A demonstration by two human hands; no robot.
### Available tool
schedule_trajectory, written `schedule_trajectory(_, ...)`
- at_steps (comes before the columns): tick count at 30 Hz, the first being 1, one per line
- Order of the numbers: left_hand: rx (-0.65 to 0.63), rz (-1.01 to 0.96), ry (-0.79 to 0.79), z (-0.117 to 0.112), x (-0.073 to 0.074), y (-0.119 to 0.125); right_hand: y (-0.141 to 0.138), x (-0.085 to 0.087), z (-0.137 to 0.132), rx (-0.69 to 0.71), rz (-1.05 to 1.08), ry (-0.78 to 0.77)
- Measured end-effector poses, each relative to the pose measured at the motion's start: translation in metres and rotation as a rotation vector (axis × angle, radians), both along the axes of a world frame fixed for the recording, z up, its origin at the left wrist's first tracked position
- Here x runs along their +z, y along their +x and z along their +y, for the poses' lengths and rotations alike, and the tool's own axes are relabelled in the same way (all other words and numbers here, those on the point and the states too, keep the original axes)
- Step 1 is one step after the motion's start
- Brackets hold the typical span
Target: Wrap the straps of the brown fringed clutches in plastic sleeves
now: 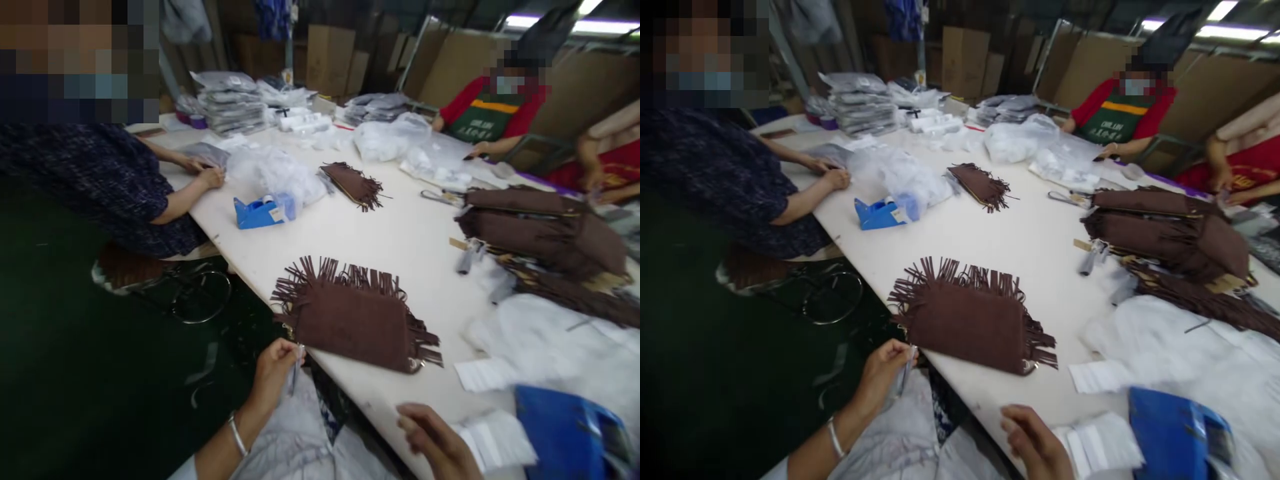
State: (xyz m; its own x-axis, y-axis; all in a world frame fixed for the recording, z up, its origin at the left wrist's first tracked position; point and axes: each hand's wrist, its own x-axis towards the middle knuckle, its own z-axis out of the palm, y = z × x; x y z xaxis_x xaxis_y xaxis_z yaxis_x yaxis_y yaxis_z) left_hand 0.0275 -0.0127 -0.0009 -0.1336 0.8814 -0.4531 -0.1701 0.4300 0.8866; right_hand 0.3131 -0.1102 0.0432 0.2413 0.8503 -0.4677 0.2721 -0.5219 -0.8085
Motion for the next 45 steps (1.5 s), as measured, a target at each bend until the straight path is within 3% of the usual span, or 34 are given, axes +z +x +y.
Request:
schedule_trajectory(5,-0.041,0.039,0.103,-0.007,-0.008,-0.003,-0.108,-0.002,0.090,0.353,0.166,0.220)
schedule_trajectory(9,-0.043,0.041,0.132,-0.007,-0.013,-0.005,-0.143,-0.011,0.122,0.531,0.103,0.309)
schedule_trajectory(16,-0.044,-0.012,0.112,-0.005,-0.014,-0.007,-0.152,-0.020,0.123,0.638,-0.189,0.324)
schedule_trajectory(29,0.030,-0.166,0.012,-0.005,-0.019,-0.008,-0.166,-0.002,0.125,0.798,-0.602,0.220)
schedule_trajectory(40,0.074,-0.242,-0.056,-0.006,-0.023,-0.006,-0.184,0.018,0.144,1.023,-0.862,0.145)
schedule_trajectory(45,0.100,-0.220,-0.062,-0.005,-0.018,-0.005,-0.185,0.017,0.151,1.088,-0.892,0.147)
